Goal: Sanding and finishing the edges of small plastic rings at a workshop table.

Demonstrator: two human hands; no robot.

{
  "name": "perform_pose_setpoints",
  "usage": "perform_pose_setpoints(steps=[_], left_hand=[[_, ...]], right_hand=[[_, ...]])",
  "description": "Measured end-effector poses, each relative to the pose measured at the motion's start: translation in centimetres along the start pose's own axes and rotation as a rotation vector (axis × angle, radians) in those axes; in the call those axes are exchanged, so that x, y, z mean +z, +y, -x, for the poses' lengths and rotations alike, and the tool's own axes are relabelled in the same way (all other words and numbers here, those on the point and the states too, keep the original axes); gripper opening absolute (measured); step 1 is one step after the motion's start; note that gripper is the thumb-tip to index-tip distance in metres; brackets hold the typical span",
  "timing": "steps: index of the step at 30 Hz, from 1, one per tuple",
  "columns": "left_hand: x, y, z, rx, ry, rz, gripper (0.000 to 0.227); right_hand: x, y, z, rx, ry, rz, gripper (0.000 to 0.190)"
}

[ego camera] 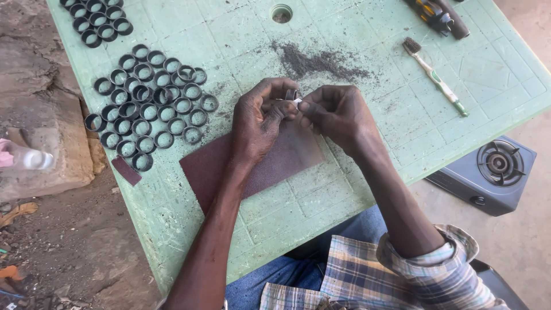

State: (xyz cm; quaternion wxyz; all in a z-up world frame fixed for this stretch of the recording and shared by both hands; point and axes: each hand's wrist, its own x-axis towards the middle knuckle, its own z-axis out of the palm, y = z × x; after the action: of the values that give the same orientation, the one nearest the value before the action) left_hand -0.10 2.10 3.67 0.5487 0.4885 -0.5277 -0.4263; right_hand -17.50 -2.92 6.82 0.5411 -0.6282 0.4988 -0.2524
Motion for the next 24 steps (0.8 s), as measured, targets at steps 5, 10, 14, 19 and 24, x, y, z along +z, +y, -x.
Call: perform_pose_setpoints(steps=[5,10,14,19,24], left_hand=[[-0.3,-1.5,-0.2,-0.045,0.031,0.036,0.033],[-0.3,-1.1,-0.1,-0.068,0.026,0.034,0.040],[-0.2,-2.4,0.0,-0.077,-0.044,0.055,0.044],[0.1,-1.2,-0.1,-0.082,-0.027,0.158,0.038],[0.2,0.1,-0.1,-0.159,0.014,0.257,0.027]], right_hand=[[1.0,-0.4,0.2,-0.007,0.121,0.129,0.011],[1.6,-0.5,0.0,-0.092,0.207,0.219,0.006],[1.6,0.4,-0.5,-0.232,0.315,0.297,0.006],[-0.8,-1.3,0.5,-0.059,0.315,0.107,0.009],[-0.8,0.9,0.8,-0.140,0.048,-0.086,0.017]])
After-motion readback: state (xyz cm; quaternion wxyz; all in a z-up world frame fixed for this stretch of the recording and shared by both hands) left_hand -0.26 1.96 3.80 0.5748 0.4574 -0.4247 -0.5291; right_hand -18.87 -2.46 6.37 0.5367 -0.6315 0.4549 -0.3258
